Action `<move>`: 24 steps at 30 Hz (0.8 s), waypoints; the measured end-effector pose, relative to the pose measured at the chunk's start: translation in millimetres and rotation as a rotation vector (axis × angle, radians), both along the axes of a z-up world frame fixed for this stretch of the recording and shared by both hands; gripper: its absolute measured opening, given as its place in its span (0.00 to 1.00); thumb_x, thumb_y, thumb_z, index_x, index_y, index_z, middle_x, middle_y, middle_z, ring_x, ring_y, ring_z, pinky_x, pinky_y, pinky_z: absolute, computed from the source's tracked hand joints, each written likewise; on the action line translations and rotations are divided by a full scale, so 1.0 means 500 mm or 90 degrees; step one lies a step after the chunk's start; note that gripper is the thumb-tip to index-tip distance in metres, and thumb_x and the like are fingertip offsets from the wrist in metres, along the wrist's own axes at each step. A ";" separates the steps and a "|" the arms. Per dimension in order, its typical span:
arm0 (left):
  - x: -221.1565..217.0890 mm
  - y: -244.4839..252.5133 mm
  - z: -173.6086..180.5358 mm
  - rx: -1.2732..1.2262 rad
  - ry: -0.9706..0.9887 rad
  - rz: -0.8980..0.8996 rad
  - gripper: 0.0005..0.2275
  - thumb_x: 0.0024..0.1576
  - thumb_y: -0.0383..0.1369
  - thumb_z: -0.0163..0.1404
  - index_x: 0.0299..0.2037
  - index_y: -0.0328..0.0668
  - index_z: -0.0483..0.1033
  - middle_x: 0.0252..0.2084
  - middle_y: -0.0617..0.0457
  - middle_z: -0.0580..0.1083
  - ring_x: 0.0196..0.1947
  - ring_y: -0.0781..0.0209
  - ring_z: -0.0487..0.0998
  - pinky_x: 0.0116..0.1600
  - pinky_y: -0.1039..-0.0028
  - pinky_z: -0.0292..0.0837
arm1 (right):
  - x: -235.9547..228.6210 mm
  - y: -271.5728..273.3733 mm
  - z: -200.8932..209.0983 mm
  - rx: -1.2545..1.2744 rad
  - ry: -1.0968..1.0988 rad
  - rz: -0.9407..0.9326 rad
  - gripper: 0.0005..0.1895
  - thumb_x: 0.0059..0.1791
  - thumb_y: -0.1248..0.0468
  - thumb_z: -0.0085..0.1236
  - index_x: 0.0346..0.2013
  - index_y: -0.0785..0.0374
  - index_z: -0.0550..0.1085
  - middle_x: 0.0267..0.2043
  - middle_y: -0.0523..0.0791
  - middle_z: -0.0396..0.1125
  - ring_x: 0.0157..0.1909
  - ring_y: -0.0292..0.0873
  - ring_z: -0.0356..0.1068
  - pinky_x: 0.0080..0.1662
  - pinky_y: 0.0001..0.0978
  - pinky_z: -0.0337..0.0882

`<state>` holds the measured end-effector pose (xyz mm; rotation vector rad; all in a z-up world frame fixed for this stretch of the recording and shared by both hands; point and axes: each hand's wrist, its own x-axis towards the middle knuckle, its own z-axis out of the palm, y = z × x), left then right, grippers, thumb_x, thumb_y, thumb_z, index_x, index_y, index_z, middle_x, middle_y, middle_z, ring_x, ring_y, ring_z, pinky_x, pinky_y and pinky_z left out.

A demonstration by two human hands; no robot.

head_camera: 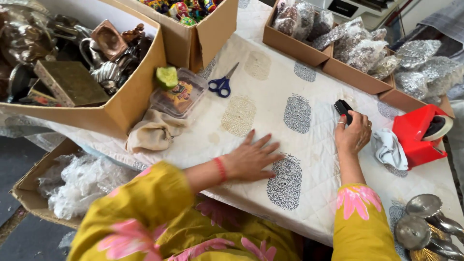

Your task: Polishing a brass figurine with a small brush and cloth.

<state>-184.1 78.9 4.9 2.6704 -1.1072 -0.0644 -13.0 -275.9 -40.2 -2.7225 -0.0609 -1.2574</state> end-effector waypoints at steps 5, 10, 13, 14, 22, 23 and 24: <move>-0.093 0.212 0.054 -0.154 -0.108 0.024 0.21 0.56 0.44 0.56 0.57 0.44 0.74 0.57 0.47 0.73 0.60 0.49 0.70 0.63 0.50 0.61 | -0.005 -0.001 0.003 0.019 0.009 0.008 0.11 0.53 0.60 0.61 0.48 0.57 0.78 0.50 0.48 0.71 0.54 0.55 0.67 0.54 0.49 0.67; -0.186 0.410 0.199 -0.202 -0.476 0.188 0.05 0.59 0.34 0.59 0.41 0.46 0.80 0.46 0.55 0.79 0.50 0.58 0.79 0.53 0.63 0.77 | -0.005 -0.004 -0.001 0.022 0.001 0.022 0.10 0.53 0.60 0.62 0.48 0.57 0.78 0.50 0.49 0.72 0.54 0.56 0.68 0.54 0.49 0.67; -0.215 0.600 0.206 -0.078 -0.699 0.425 0.11 0.52 0.36 0.64 0.39 0.39 0.82 0.44 0.46 0.79 0.49 0.50 0.77 0.55 0.61 0.74 | -0.005 -0.008 -0.004 0.030 0.008 0.019 0.10 0.53 0.61 0.62 0.48 0.57 0.78 0.50 0.49 0.72 0.53 0.56 0.68 0.54 0.48 0.67; -0.220 0.695 0.155 -0.079 -0.689 0.446 0.10 0.53 0.36 0.63 0.39 0.39 0.81 0.44 0.46 0.78 0.48 0.50 0.77 0.55 0.62 0.74 | -0.002 -0.011 -0.007 0.028 -0.004 0.030 0.09 0.52 0.62 0.63 0.47 0.58 0.77 0.51 0.48 0.72 0.53 0.55 0.68 0.54 0.48 0.67; -0.093 0.995 -0.005 -0.091 -0.607 0.594 0.09 0.59 0.34 0.54 0.44 0.37 0.79 0.44 0.46 0.77 0.45 0.54 0.77 0.52 0.67 0.75 | -0.008 -0.007 -0.003 0.055 -0.010 0.032 0.11 0.50 0.66 0.62 0.48 0.59 0.75 0.50 0.45 0.73 0.54 0.53 0.69 0.54 0.46 0.67; -0.061 1.033 -0.017 -0.093 -0.597 0.611 0.09 0.60 0.34 0.53 0.44 0.37 0.79 0.44 0.47 0.77 0.45 0.54 0.77 0.52 0.67 0.75 | -0.008 -0.006 -0.004 0.049 -0.011 0.034 0.11 0.50 0.66 0.62 0.47 0.59 0.75 0.51 0.45 0.73 0.54 0.52 0.69 0.55 0.46 0.67; -0.030 1.070 -0.029 -0.095 -0.584 0.629 0.09 0.60 0.34 0.51 0.45 0.37 0.79 0.44 0.47 0.77 0.45 0.55 0.77 0.52 0.68 0.75 | -0.008 -0.007 -0.004 0.041 -0.012 0.035 0.11 0.50 0.66 0.61 0.47 0.60 0.75 0.51 0.45 0.73 0.54 0.52 0.69 0.55 0.46 0.67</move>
